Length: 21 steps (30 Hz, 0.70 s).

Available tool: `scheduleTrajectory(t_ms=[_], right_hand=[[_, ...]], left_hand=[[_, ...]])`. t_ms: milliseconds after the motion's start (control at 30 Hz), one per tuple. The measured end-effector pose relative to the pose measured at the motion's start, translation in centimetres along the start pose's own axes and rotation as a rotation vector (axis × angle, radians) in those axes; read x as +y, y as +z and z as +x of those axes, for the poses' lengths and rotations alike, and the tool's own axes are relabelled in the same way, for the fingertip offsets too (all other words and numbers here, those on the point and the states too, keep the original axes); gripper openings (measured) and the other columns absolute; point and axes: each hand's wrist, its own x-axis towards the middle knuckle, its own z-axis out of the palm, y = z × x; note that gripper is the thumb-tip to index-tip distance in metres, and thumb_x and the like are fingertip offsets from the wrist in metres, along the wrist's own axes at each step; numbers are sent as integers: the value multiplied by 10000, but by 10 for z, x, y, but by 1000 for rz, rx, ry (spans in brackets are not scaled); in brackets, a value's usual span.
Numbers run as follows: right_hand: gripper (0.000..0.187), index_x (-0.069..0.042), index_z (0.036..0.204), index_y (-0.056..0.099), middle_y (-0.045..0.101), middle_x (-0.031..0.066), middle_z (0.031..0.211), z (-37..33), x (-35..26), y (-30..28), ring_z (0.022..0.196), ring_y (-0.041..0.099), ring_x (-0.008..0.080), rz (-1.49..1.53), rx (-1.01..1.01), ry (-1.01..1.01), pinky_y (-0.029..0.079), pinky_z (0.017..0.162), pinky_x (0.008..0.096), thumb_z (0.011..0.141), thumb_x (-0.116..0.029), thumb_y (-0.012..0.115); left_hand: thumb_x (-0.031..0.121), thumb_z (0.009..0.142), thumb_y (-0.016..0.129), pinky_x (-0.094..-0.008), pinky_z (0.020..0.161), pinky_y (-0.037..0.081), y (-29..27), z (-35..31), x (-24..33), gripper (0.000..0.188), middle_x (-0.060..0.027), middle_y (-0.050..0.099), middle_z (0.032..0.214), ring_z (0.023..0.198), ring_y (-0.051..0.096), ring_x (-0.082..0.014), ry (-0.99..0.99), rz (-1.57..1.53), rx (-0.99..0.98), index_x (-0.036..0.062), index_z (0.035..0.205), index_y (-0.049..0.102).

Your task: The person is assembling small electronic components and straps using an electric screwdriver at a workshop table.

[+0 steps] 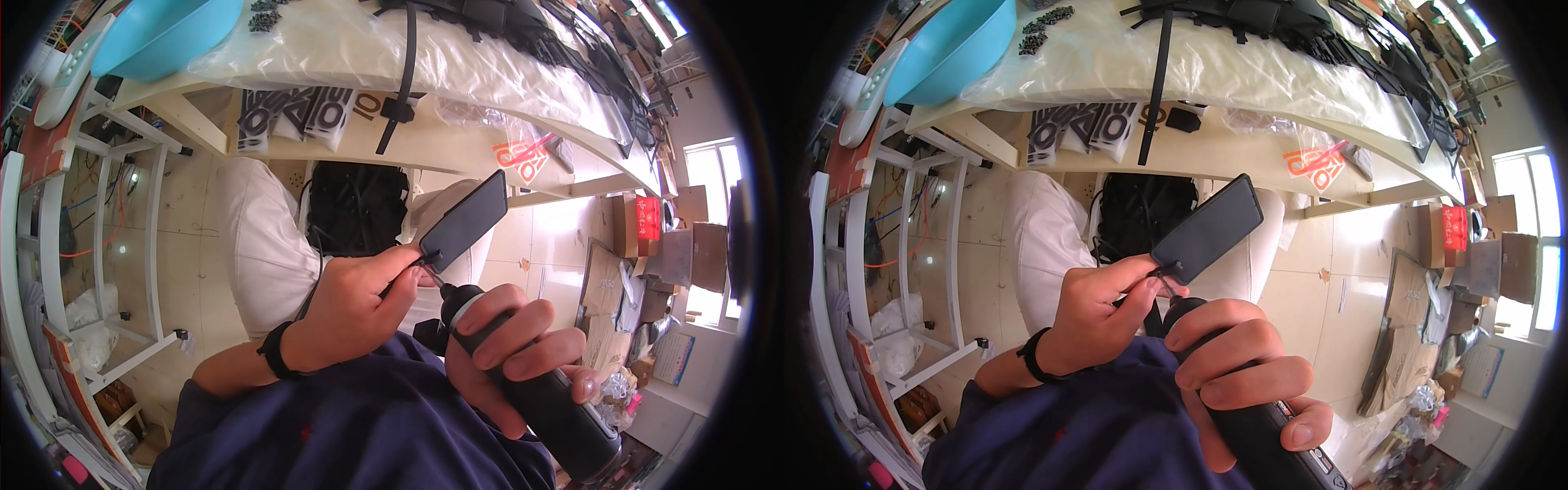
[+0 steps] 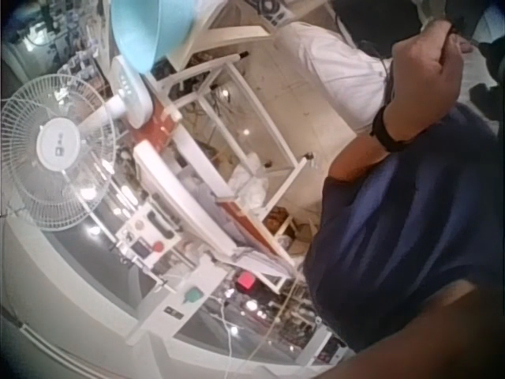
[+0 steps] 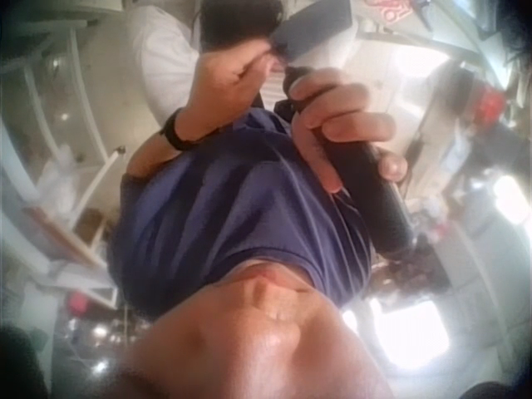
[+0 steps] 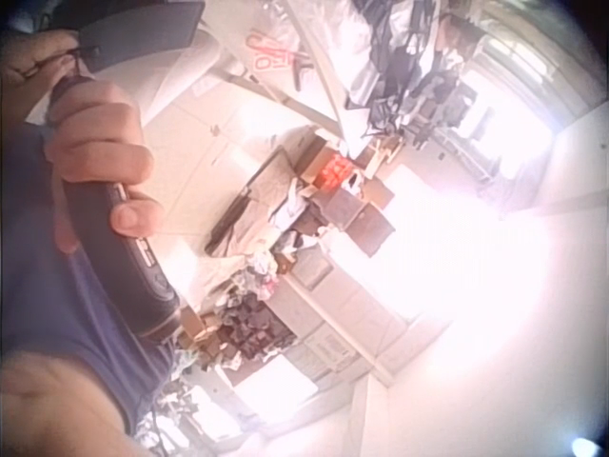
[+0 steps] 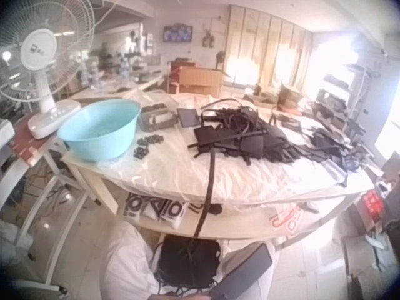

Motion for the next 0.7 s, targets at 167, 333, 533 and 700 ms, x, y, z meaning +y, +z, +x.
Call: scheduleTrajectory(t_ms=[167,333,533,700], right_hand=[[595,-124,1380,416,503,61,967,0,5,-1,694,536,180,4,2,-1,470,488,323,932,-405,689],[628,-129,1402,378,493,66,973,-6,12,-6,678,529,181,-22,6,-20,476,485,322,932,-416,681],[655,-139,1405,284,514,88,968,-5,16,-26,667,565,203,-129,133,100,553,530,369,937,-393,666],[668,-141,1407,284,510,80,964,-8,12,-35,673,566,196,-157,135,113,552,540,369,932,-415,666]], left_hand=[[6,946,484,-287,761,576,0,3,-2,226,-126,750,912,849,742,-191,-13,-31,15,-42,1044,682],[17,949,499,-291,757,577,-1,10,-7,217,-133,748,915,851,743,-197,6,-38,12,-48,1059,675],[89,902,642,-410,674,549,-5,49,-29,347,-229,695,862,787,706,-360,-37,515,63,-30,1225,603],[119,911,634,-406,584,496,-40,112,-13,189,-203,652,728,660,664,-363,216,557,308,24,1069,676]])
